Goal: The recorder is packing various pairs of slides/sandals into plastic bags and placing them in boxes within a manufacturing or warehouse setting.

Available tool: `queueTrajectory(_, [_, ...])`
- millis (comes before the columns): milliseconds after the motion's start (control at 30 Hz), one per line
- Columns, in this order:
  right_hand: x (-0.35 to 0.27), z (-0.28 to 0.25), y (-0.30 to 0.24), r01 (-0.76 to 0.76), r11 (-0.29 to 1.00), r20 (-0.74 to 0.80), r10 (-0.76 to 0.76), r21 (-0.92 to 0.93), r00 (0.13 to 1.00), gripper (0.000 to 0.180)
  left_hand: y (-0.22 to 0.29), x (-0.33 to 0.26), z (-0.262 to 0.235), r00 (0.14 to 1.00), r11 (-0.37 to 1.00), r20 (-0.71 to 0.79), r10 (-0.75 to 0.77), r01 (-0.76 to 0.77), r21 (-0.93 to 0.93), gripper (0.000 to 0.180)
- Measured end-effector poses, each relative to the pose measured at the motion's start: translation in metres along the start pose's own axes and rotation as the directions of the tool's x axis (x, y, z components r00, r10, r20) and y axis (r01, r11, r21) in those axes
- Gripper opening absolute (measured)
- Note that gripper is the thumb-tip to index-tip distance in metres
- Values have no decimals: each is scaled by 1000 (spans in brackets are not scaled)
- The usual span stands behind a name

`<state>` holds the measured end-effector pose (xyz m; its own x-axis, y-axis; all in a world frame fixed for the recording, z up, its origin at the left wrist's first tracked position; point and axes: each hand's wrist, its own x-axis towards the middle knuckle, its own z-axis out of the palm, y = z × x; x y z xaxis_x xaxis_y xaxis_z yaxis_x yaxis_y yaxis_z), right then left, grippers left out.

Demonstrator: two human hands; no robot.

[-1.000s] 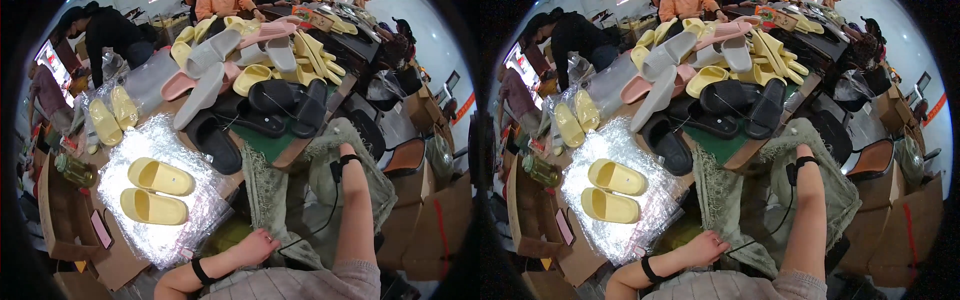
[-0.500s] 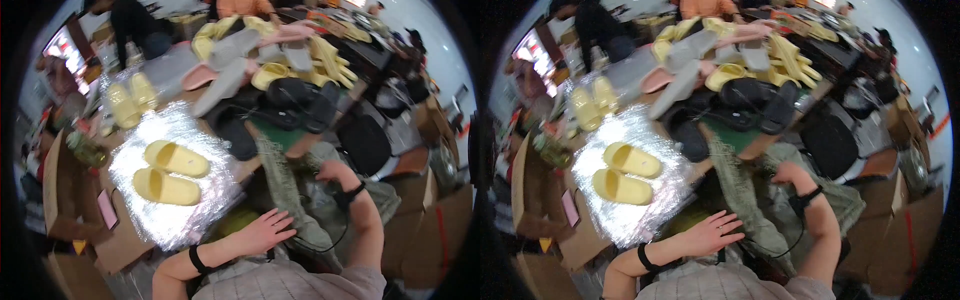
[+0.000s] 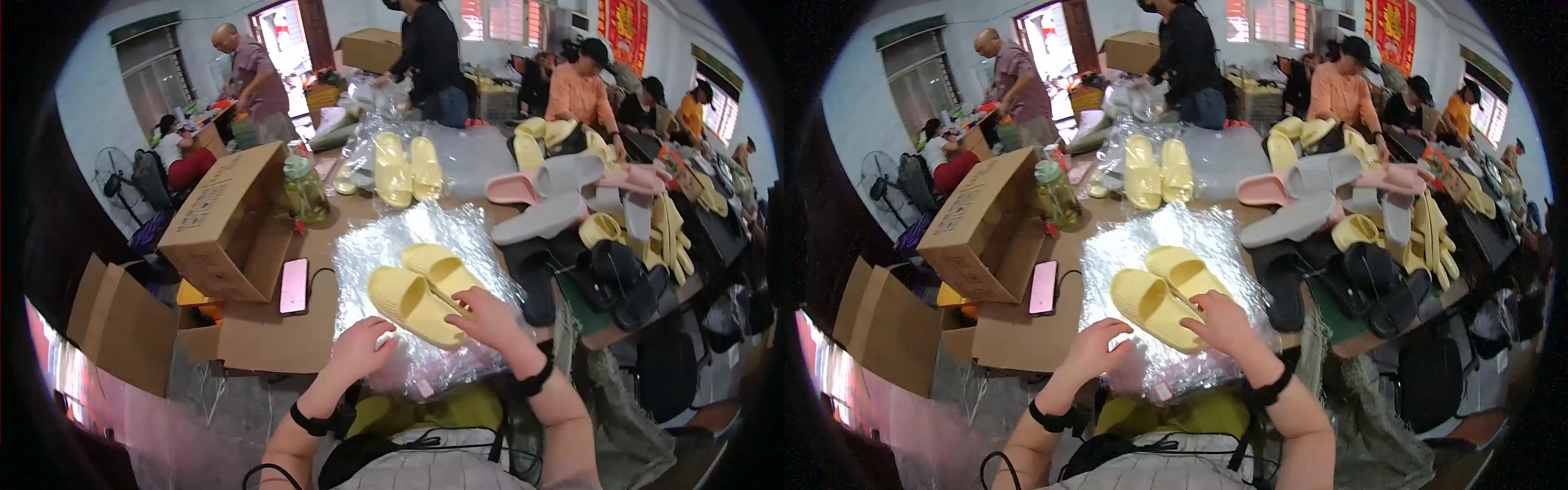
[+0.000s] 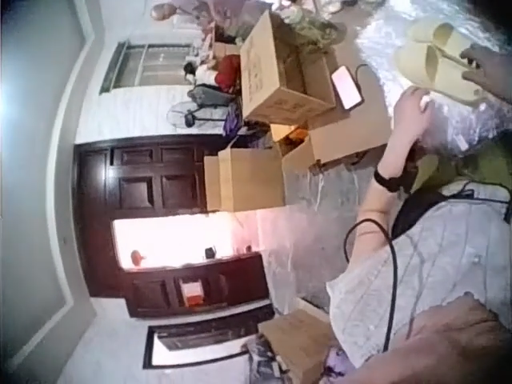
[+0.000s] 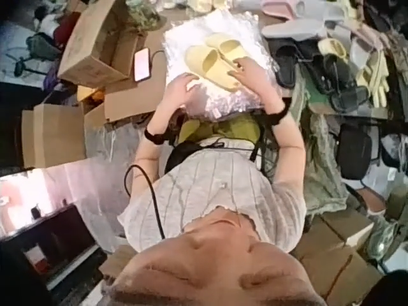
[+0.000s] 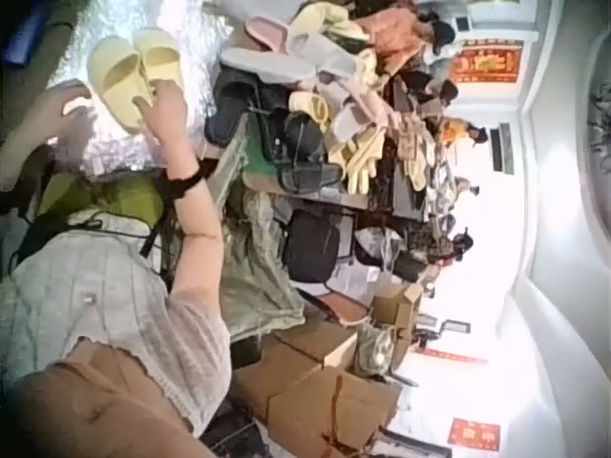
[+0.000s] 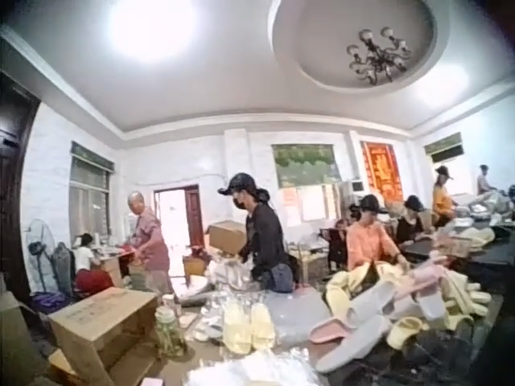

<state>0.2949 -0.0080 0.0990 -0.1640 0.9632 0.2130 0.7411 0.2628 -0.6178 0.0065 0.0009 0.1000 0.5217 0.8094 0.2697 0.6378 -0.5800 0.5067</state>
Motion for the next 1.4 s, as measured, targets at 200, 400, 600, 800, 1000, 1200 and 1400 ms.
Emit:
queueTrajectory(200, [73,77,-12,-167,947,-101,144,-274,984,63,-62,8,21,907,829,113,-405,416,-375,33])
queueTrajectory(400, [78,88,25,-174,959,-232,121,-222,965,29,-63,9,30,982,987,103,-156,160,-29,43])
queueTrajectory(600, [40,58,65,-268,952,-379,196,-147,904,26,-61,-7,43,988,990,68,-141,141,-6,54])
queueTrajectory(800, [9,60,39,-234,967,-337,189,-99,922,24,-68,-18,60,996,999,-76,45,-45,4,51])
queueTrajectory(1000, [21,77,24,-172,976,-310,124,-132,943,29,-67,-13,54,997,996,-72,39,-33,83,47])
queueTrajectory(1200, [-3,37,50,-318,946,-448,260,-59,856,26,-56,-14,50,999,994,-38,25,-21,106,41])
queueTrajectory(1400, [-65,5,55,-284,953,-527,293,100,797,10,-32,-2,45,943,943,-14,331,-332,-3,38])
